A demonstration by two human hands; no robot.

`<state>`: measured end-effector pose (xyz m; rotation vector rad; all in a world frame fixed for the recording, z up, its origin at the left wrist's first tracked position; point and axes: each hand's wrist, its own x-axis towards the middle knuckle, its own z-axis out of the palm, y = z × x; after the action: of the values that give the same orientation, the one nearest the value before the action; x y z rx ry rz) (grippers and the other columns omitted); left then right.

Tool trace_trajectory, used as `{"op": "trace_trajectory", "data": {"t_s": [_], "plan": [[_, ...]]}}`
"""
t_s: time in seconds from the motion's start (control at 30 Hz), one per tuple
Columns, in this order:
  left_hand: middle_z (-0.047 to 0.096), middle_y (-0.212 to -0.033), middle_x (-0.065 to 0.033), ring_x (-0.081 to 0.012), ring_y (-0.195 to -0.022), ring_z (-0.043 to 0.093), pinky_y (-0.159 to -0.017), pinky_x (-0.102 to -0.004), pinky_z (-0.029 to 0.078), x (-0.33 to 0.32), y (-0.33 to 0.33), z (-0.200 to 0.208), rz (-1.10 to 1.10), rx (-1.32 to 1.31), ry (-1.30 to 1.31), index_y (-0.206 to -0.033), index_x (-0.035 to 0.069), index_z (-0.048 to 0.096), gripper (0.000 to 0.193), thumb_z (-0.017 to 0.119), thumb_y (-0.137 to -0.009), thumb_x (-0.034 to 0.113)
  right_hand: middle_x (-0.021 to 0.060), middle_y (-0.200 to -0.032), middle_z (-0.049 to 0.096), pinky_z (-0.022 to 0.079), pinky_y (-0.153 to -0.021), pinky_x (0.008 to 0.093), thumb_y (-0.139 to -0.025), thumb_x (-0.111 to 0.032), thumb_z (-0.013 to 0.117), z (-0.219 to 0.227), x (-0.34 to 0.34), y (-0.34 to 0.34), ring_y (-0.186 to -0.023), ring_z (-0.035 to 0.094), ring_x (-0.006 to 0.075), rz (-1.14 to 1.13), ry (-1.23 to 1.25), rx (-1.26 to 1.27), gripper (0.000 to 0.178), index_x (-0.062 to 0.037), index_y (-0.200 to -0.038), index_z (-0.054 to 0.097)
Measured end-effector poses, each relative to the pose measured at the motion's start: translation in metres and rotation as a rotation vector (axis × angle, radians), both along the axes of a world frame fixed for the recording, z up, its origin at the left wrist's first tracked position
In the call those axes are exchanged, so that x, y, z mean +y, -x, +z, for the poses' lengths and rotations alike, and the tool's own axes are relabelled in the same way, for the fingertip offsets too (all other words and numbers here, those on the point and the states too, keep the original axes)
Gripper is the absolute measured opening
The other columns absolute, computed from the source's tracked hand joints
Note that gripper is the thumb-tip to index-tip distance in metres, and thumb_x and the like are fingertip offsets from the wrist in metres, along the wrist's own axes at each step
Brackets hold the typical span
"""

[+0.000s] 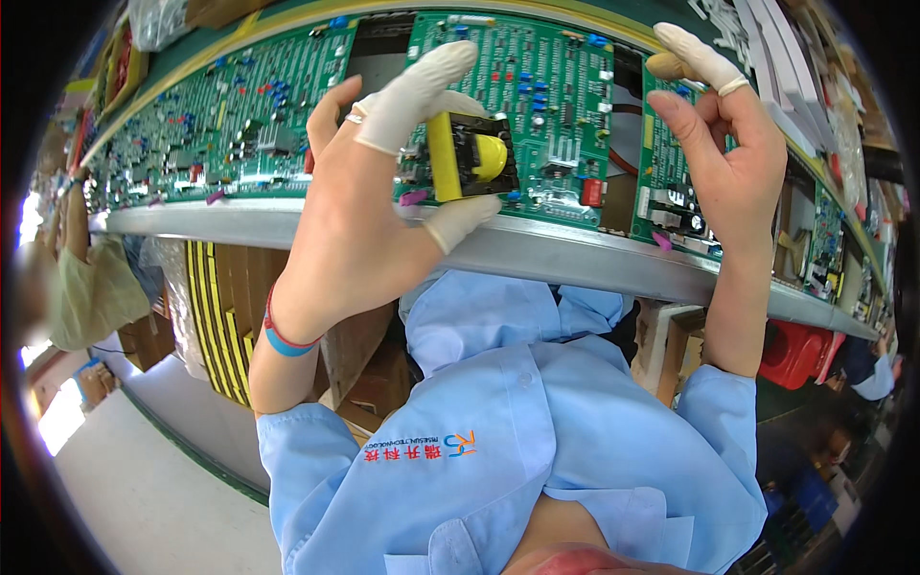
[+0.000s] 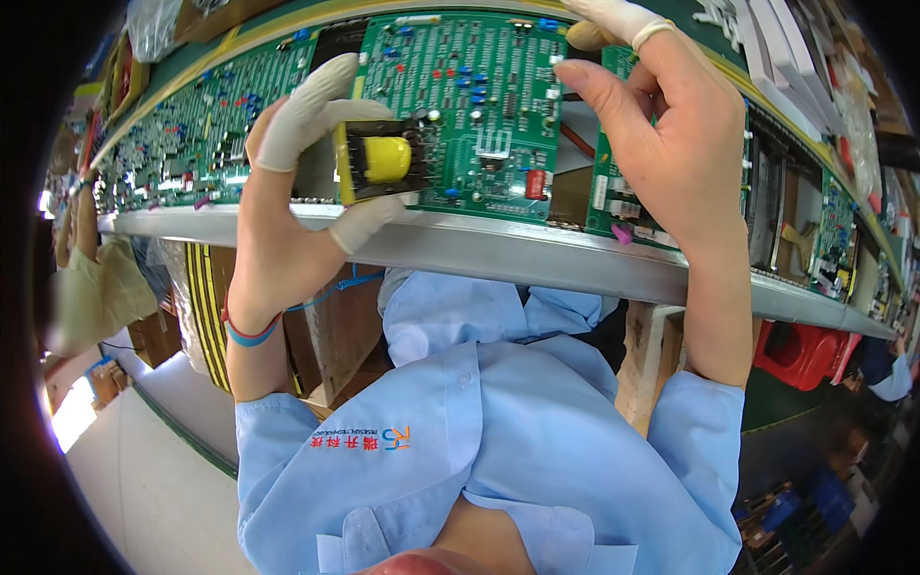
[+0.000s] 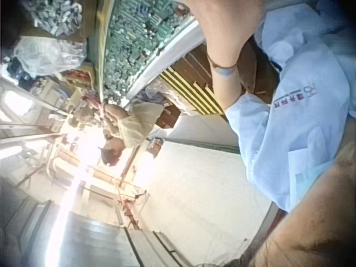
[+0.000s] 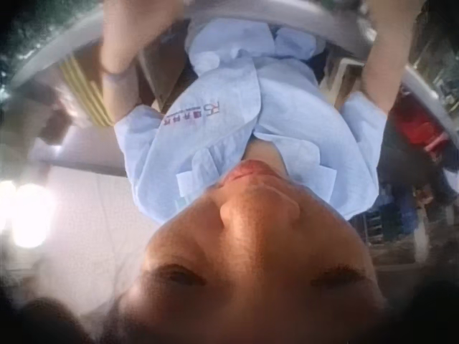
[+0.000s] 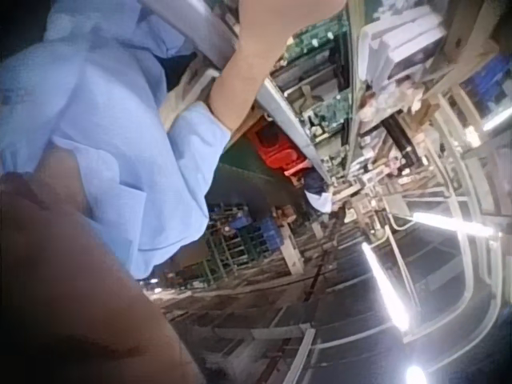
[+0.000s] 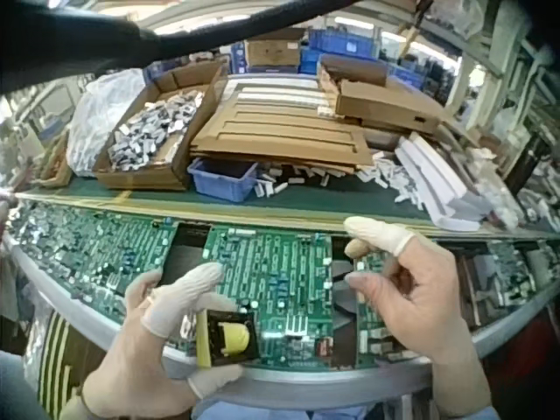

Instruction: Assembling components onto circuit boards on a production line.

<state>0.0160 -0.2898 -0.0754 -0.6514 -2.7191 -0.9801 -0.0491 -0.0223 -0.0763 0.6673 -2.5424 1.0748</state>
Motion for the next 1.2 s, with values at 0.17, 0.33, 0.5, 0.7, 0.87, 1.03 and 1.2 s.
{"op": "trace_trajectory", "data": {"t_s": [0.17, 0.33, 0.5, 0.7, 0.87, 1.03, 1.2], "plan": [[0.066, -0.109, -0.0022, -0.0243, -0.108, 0.057, -0.112, -0.0507, 0.015, 0.025, 0.026, 0.006, -0.150, 0.023, 0.306, -0.145, 0.012, 0.035, 0.093, 0.080, -0.063, 0.009, 0.0072, -0.091, 0.066, 0.035, -0.049, 0.0162, -0.078, 0.003, 0.070, 0.022, -0.008, -0.015, -0.053, 0.044, 0.0021, -0.112, 0.191, -0.132, 0.042, 0.0034, -0.119, 0.060], [0.065, -0.106, -0.0026, -0.0261, -0.106, 0.057, -0.112, -0.0506, 0.017, 0.039, 0.039, 0.005, -0.239, 0.001, 0.437, -0.145, 0.013, 0.035, 0.093, 0.080, -0.063, 0.009, 0.0059, -0.088, 0.067, 0.032, -0.046, 0.0175, -0.080, -0.003, 0.071, 0.020, 0.010, -0.008, -0.051, 0.042, 0.0025, -0.115, 0.024, 0.067, 0.038, 0.0015, -0.117, 0.062], [0.062, -0.097, -0.0098, -0.0280, -0.099, 0.058, -0.108, -0.0526, 0.020, 0.054, 0.044, 0.025, -0.296, -0.056, 0.539, -0.140, 0.002, 0.036, 0.083, 0.076, -0.070, 0.014, 0.0049, -0.088, 0.067, 0.031, -0.045, 0.0182, -0.080, -0.007, 0.072, 0.014, 0.012, -0.009, -0.051, 0.040, 0.0028, -0.093, -0.022, 0.111, 0.036, 0.0011, -0.115, 0.064], [0.060, -0.088, -0.0139, -0.0303, -0.092, 0.059, -0.108, -0.0535, 0.016, 0.059, 0.047, 0.032, -0.293, -0.194, 0.648, -0.139, -0.006, 0.032, 0.084, 0.076, -0.073, 0.020, 0.0048, -0.087, 0.066, 0.031, -0.045, 0.0183, -0.080, -0.006, 0.071, 0.012, 0.009, -0.011, -0.051, 0.039, 0.0031, -0.080, -0.018, 0.061, 0.036, 0.0017, -0.115, 0.063], [0.060, -0.086, -0.0134, -0.0303, -0.092, 0.059, -0.108, -0.0531, 0.015, 0.066, 0.049, 0.042, -0.313, -0.365, 0.748, -0.138, -0.006, 0.033, 0.082, 0.076, -0.073, 0.020, 0.0054, -0.089, 0.065, 0.032, -0.045, 0.0186, -0.081, -0.004, 0.070, 0.014, 0.007, -0.013, -0.052, 0.040, 0.0032, -0.066, 0.071, -0.044, 0.037, 0.0024, -0.117, 0.062], [0.058, -0.080, -0.0121, -0.0304, -0.087, 0.058, -0.109, -0.0523, 0.015, 0.071, 0.049, 0.044, -0.237, -0.349, 0.686, -0.138, -0.006, 0.035, 0.077, 0.072, -0.072, 0.012, 0.0057, -0.090, 0.065, 0.033, -0.046, 0.0184, -0.081, -0.003, 0.070, 0.019, 0.004, -0.019, -0.053, 0.041, 0.0032, -0.049, 0.018, -0.061, 0.037, 0.0027, -0.117, 0.061], [0.058, -0.078, -0.0132, -0.0319, -0.086, 0.058, -0.108, -0.0532, 0.018, 0.069, 0.049, 0.038, -0.316, -0.224, 0.772, -0.135, -0.010, 0.037, 0.076, 0.064, -0.065, 0.000, 0.0050, -0.087, 0.064, 0.032, -0.045, 0.0196, -0.081, -0.005, 0.071, 0.004, 0.009, -0.008, -0.052, 0.040, 0.0041, -0.054, -0.042, 0.141, 0.035, 0.0015, -0.115, 0.063]]}}
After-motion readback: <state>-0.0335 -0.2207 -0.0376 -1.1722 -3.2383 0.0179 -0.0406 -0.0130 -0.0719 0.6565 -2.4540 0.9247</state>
